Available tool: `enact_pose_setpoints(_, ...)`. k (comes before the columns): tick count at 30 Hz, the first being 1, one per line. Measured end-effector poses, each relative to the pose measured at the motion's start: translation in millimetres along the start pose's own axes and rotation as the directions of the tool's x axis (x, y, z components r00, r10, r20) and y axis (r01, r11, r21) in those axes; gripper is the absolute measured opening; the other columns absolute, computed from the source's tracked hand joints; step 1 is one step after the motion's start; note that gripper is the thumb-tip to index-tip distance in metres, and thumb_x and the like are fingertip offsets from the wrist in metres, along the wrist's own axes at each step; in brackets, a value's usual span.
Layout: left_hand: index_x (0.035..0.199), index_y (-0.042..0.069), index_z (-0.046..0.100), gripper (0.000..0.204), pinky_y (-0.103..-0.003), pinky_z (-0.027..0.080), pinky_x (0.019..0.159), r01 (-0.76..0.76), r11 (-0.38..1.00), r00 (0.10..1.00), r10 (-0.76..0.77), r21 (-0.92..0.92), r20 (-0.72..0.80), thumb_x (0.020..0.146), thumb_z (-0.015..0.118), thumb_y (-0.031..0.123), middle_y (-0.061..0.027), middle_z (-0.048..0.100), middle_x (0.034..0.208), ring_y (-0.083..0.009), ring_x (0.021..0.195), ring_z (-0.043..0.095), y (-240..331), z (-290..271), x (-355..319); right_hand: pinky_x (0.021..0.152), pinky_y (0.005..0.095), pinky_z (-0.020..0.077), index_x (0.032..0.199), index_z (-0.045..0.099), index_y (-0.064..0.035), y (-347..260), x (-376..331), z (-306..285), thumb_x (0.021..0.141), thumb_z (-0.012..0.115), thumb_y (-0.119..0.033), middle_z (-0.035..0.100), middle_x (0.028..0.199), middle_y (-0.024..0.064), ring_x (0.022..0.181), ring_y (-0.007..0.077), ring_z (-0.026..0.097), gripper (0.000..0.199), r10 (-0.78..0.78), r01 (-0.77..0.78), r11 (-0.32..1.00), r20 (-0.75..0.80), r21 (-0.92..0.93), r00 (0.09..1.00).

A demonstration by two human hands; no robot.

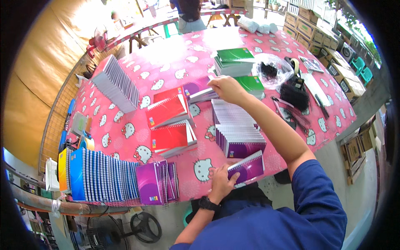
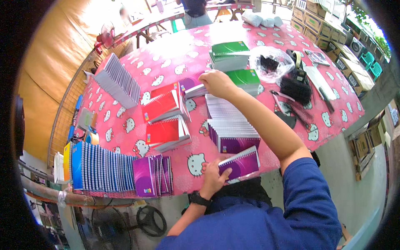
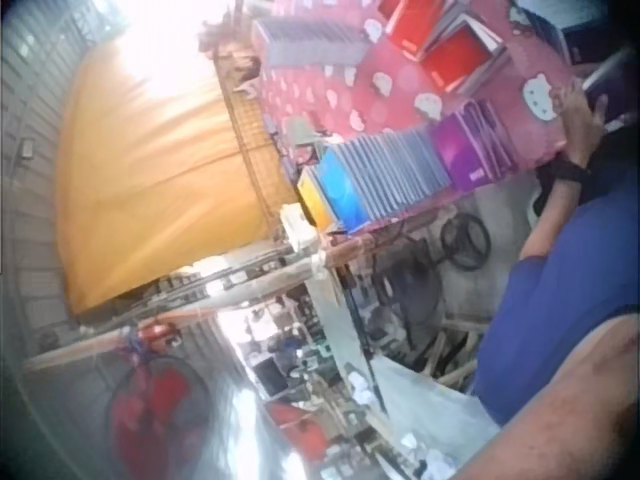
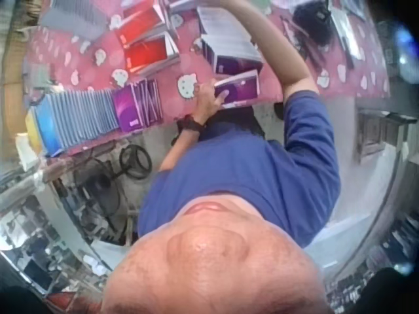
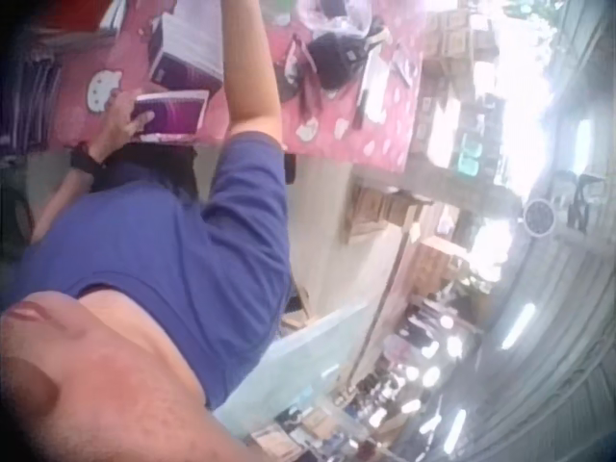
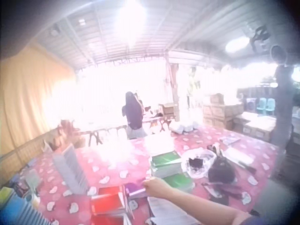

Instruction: The person organizes and bundles stacks of notebooks on a table, aligning the edges of individual notebooks before grouping them together.

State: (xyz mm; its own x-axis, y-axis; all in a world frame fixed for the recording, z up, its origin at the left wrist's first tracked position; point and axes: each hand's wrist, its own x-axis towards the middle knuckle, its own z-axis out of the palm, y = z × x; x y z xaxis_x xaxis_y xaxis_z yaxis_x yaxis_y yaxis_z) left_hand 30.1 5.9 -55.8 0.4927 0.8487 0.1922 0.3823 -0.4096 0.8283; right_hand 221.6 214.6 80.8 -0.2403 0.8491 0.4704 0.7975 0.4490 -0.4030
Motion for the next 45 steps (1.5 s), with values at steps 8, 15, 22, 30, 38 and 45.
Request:
enact_pose_setpoints(8,0.108,0.001,0.058,0.039,-0.04,0.04,0.086,0.027,0.999,0.999,-0.026,-0.034,0.029,0.081,0.064,0.03,-0.0177,0.061,0.101,-0.0342,0.096,0.055,0,-9,0,0.091,0.0438,0.0445,0.137,0.039,-0.0127,40,111,60,0.058,0.079,-0.028,0.052,0.127,0.0189,0.111,0.0341,0.055,0.09,0.227,-0.058,0.957,0.611,-0.283,0.759)
enact_pose_setpoints(15,0.106,0.001,0.058,0.034,-0.038,0.04,0.087,-0.001,0.994,1.0,-0.002,-0.111,-0.021,0.082,0.065,0.023,-0.0168,0.061,0.101,-0.0334,0.097,0.055,-3,-11,-1,0.096,0.0457,0.0428,0.144,0.016,-0.0128,47,148,89,0.049,0.084,-0.034,0.038,0.14,0.0187,0.125,0.0316,0.043,0.119,0.367,-0.136,0.93,0.868,-0.341,0.336)
enact_pose_setpoints(22,0.103,0.0,0.06,0.03,-0.037,0.04,0.085,-0.018,0.991,1.0,0.018,-0.13,-0.001,0.081,0.066,0.02,-0.0149,0.061,0.098,-0.0317,0.096,0.055,-3,-11,1,0.101,0.0474,0.0373,0.145,0.017,-0.012,65,160,85,0.049,0.087,-0.039,0.031,0.145,0.0172,0.128,0.0325,0.039,0.122,0.46,-0.301,0.883,0.796,-0.361,0.394)
enact_pose_setpoints(30,0.102,0.0,0.061,0.03,-0.037,0.041,0.086,-0.015,0.988,1.0,0.015,-0.151,0.001,0.08,0.067,0.018,-0.0142,0.062,0.098,-0.0314,0.096,0.056,-1,-11,2,0.088,0.046,0.0464,0.125,0.055,-0.0132,84,185,89,0.074,0.069,-0.049,0.058,0.121,0.0135,0.103,0.0282,0.059,0.063,0.455,-0.13,0.89,0.825,-0.438,0.336)
enact_pose_setpoints(38,0.102,0.001,0.06,0.029,-0.037,0.042,0.085,-0.023,0.984,0.999,0.016,-0.176,-0.042,0.079,0.067,0.017,-0.0145,0.061,0.097,-0.0314,0.094,0.056,-1,-8,1,0.074,0.038,0.0482,0.102,0.065,-0.0058,98,175,72,0.071,0.075,-0.032,0.066,0.087,0.0104,0.081,0.0232,0.062,0.042,0.263,-0.146,0.961,0.618,-0.234,0.741)
enact_pose_setpoints(45,0.101,0.001,0.059,0.029,-0.038,0.042,0.082,0.0,0.986,0.998,-0.012,-0.166,-0.069,0.08,0.067,0.02,-0.016,0.061,0.095,-0.0323,0.092,0.056,-2,-4,-3,0.069,0.0301,0.0457,0.092,0.063,-0.0042,94,157,29,0.073,0.074,-0.015,0.062,0.077,0.0016,0.073,0.0124,0.057,0.024,0.088,-0.222,0.943,0.458,0.249,0.884)
